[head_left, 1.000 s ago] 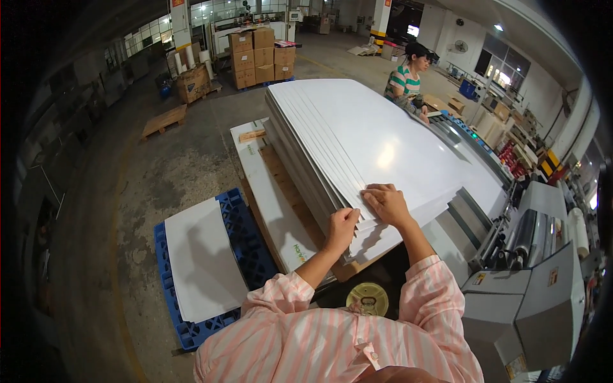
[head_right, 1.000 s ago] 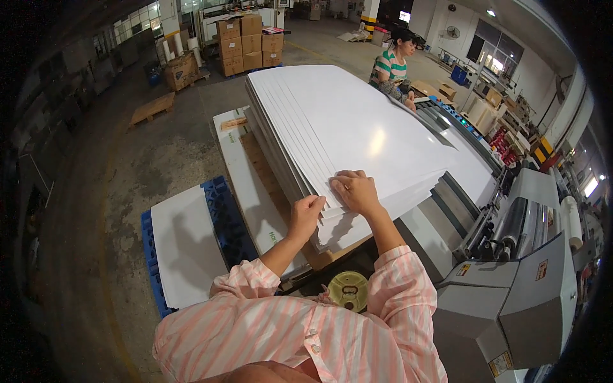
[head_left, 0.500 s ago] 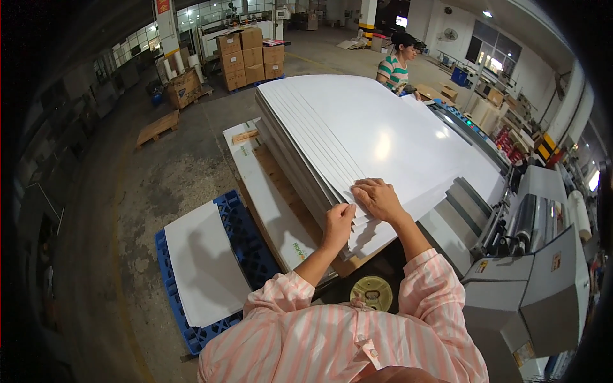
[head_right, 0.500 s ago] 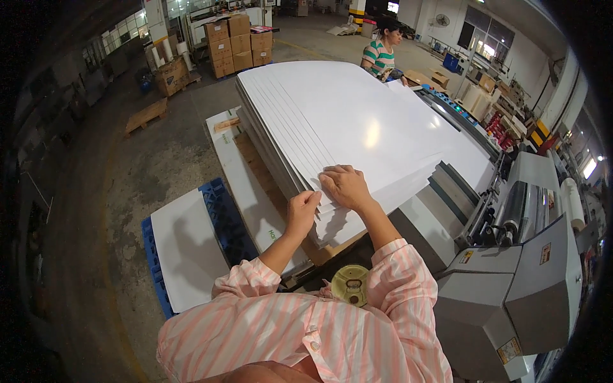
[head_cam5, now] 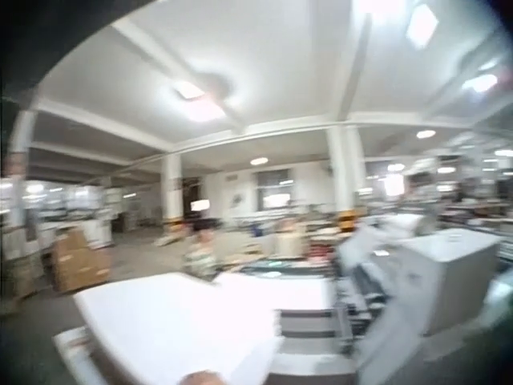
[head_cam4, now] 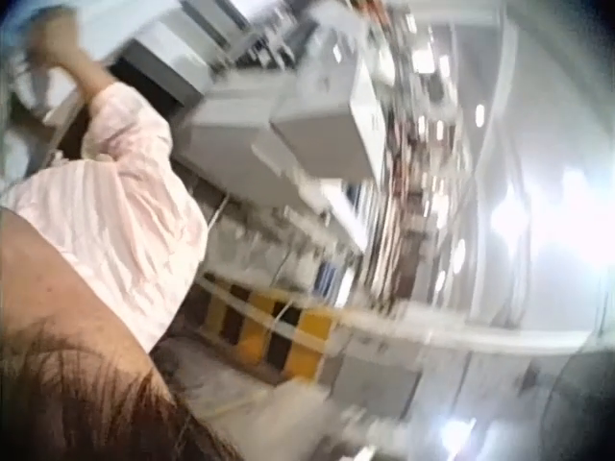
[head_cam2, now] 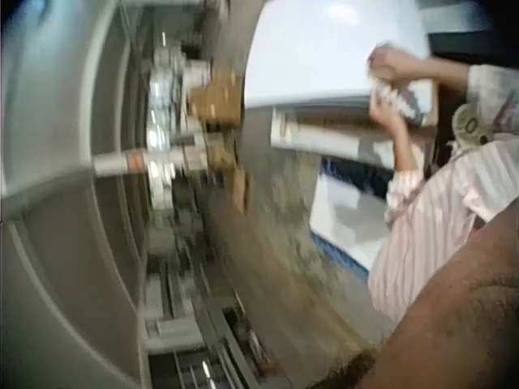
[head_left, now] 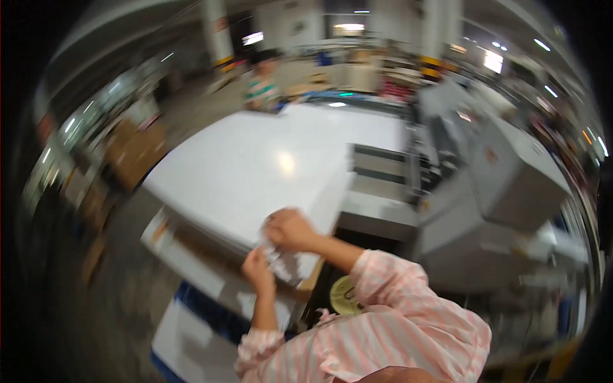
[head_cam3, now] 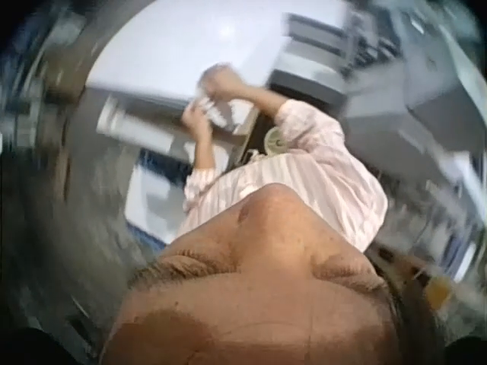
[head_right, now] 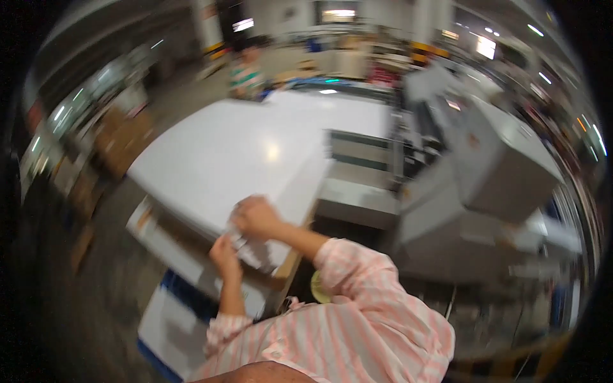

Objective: Fanning through and inspecting a stack of large white paper sheets in an industrial setting.

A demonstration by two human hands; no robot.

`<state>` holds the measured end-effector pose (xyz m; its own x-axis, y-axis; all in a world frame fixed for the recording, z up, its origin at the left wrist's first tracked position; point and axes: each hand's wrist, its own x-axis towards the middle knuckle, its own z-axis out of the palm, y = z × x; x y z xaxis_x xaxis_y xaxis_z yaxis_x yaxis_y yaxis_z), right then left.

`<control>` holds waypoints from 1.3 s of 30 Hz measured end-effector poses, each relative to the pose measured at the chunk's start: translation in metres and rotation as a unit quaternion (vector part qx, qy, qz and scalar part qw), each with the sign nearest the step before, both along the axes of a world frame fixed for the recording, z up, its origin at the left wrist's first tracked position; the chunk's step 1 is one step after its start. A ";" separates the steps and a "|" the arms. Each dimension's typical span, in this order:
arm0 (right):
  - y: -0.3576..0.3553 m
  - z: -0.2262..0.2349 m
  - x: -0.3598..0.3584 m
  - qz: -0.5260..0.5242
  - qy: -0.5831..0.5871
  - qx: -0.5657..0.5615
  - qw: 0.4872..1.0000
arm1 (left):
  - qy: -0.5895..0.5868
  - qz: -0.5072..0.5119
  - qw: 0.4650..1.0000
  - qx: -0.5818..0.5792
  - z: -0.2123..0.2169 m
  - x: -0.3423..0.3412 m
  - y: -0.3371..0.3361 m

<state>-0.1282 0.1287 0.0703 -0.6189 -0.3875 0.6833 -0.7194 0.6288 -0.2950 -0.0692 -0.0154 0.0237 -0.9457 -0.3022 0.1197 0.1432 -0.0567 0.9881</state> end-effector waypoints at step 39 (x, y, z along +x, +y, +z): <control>0.476 0.163 0.221 -0.669 0.385 0.057 0.634 | -0.104 0.052 0.993 -0.031 0.024 0.025 0.003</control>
<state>0.0930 0.6044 0.2337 0.0534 0.0584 0.9969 0.5758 0.8138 -0.0785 -0.0443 -0.0127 0.0473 -0.9156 -0.3984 -0.0536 -0.0630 0.0104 0.9980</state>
